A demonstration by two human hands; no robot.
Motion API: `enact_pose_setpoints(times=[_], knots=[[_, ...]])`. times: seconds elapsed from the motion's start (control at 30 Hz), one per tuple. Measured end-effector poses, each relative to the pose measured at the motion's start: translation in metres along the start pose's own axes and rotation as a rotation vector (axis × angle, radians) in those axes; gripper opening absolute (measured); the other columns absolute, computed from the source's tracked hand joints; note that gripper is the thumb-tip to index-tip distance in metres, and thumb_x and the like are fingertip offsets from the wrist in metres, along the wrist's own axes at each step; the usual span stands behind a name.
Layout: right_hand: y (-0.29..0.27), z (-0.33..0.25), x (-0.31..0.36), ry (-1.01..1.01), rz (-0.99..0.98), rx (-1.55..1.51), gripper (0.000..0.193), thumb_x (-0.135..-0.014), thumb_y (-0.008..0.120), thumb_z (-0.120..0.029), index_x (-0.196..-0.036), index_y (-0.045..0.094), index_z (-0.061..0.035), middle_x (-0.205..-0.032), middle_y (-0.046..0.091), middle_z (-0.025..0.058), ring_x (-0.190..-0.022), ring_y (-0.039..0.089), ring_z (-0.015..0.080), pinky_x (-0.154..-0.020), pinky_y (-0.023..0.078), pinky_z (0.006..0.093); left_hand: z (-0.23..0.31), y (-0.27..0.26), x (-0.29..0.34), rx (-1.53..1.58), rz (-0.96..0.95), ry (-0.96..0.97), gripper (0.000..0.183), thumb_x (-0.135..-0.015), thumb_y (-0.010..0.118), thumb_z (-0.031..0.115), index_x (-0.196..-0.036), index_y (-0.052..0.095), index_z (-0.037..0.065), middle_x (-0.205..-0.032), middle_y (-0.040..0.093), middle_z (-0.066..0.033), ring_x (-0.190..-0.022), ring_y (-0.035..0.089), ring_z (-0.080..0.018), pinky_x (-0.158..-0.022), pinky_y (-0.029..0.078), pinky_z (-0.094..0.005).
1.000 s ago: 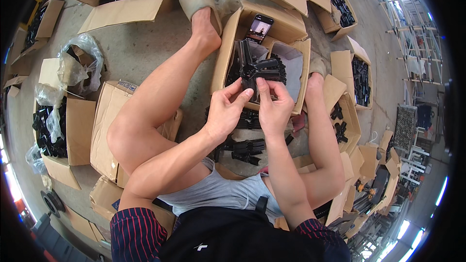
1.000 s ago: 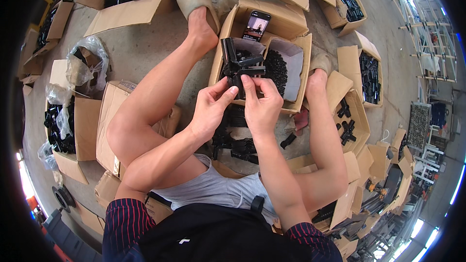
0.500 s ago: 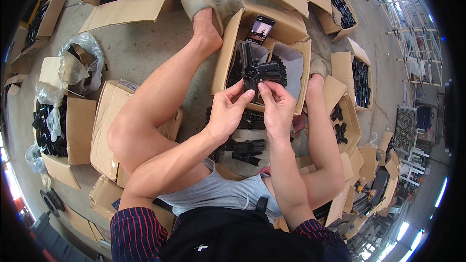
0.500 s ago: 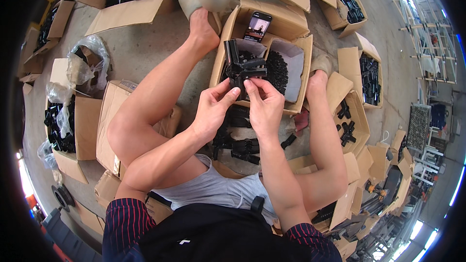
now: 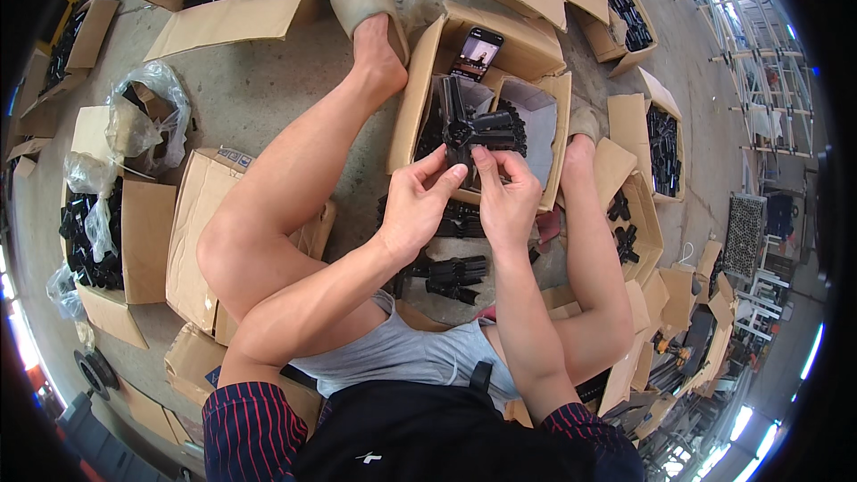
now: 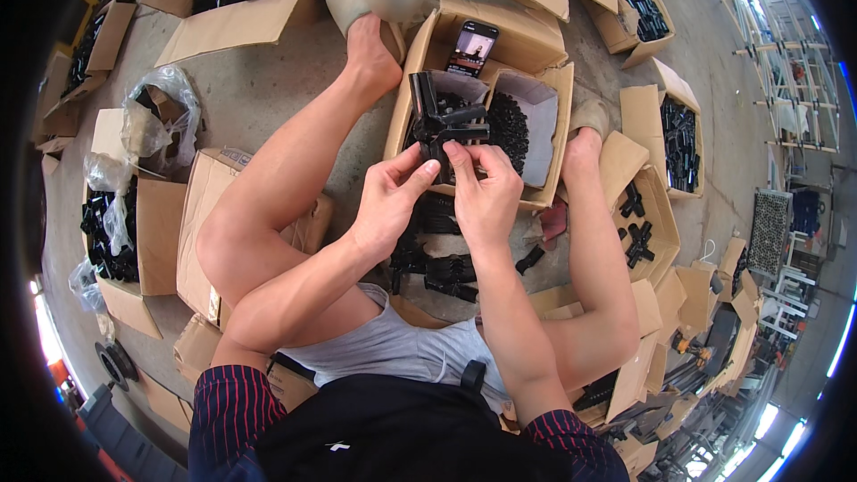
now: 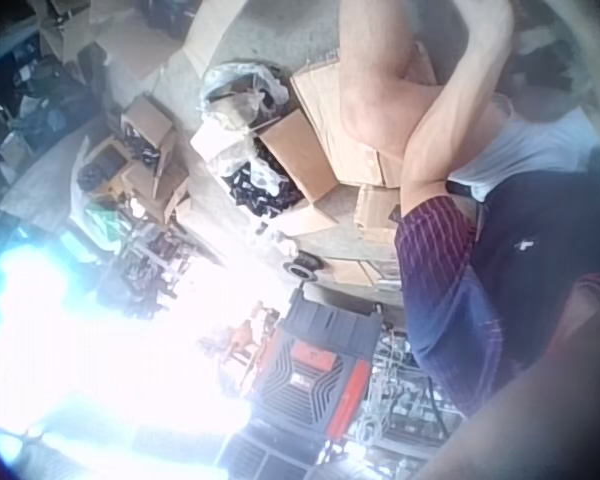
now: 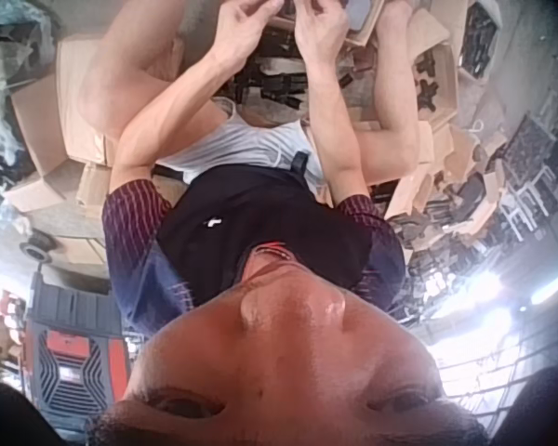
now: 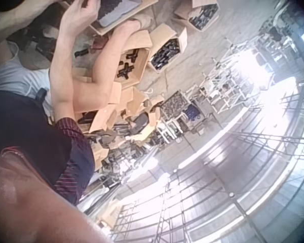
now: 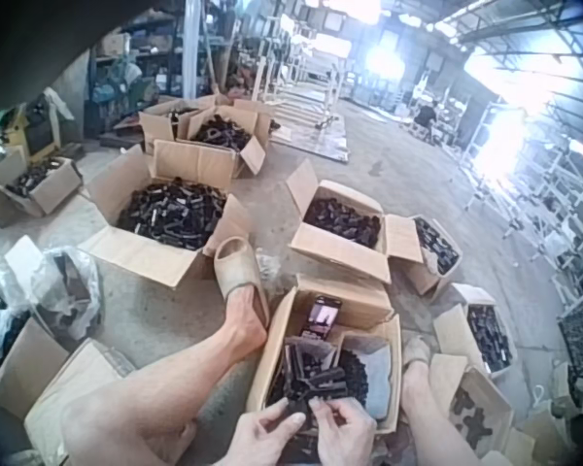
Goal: The person assembles black metal components by hand, joining two parts together and securing them by inserting a small screw into a pre-drilled hole.
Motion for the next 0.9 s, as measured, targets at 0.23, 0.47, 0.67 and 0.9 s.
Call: enact_pose_setpoints(times=[0.23,0.47,0.67,0.9], knots=[[0.002,0.008,0.008,0.109,0.021,-0.208,0.028,-0.093,0.075,-0.022,-0.091,0.071,0.0057,-0.082,0.068,0.0076,-0.073,0.062,0.0136,-0.068,0.048,0.0283,0.004,0.003,0.002,-0.005,-0.009,0.0,0.028,-0.1,0.064,0.01,-0.123,0.065,-0.005,-0.107,0.069,0.0007,-0.096,0.055,-0.0026,-0.084,0.046,-0.0197],[-0.004,-0.007,0.003,-0.065,0.012,0.063,0.026,-0.093,0.075,-0.02,-0.096,0.071,0.0052,-0.082,0.068,0.0085,-0.074,0.063,0.0122,-0.069,0.049,0.0264,0.004,0.005,0.003,0.027,-0.019,0.002,0.029,-0.1,0.063,0.009,-0.125,0.064,-0.005,-0.11,0.069,-0.0003,-0.098,0.056,-0.0032,-0.086,0.046,-0.0202],[0.005,0.02,0.008,0.154,-0.039,-0.225,0.025,-0.093,0.075,-0.019,-0.097,0.07,0.0046,-0.083,0.07,0.0076,-0.075,0.063,0.0109,-0.07,0.05,0.0267,-0.001,0.001,0.002,0.006,0.0,-0.03,0.03,-0.099,0.063,0.008,-0.126,0.064,-0.005,-0.112,0.069,-0.0016,-0.1,0.057,-0.0042,-0.089,0.047,-0.0213],[0.007,0.015,0.007,0.148,-0.015,-0.319,0.024,-0.093,0.076,-0.02,-0.097,0.072,0.0034,-0.086,0.072,0.0052,-0.077,0.063,0.0077,-0.07,0.05,0.0237,0.003,0.005,0.003,0.022,-0.015,-0.025,0.029,-0.099,0.064,0.009,-0.125,0.064,-0.005,-0.111,0.069,-0.001,-0.098,0.057,-0.0036,-0.088,0.047,-0.0211]])
Point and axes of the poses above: each hand's wrist, its own x-axis away from the middle knuckle, its own y-axis out of the palm, z = x × y, the point moved 9 cm from there along -x, towards the middle knuckle
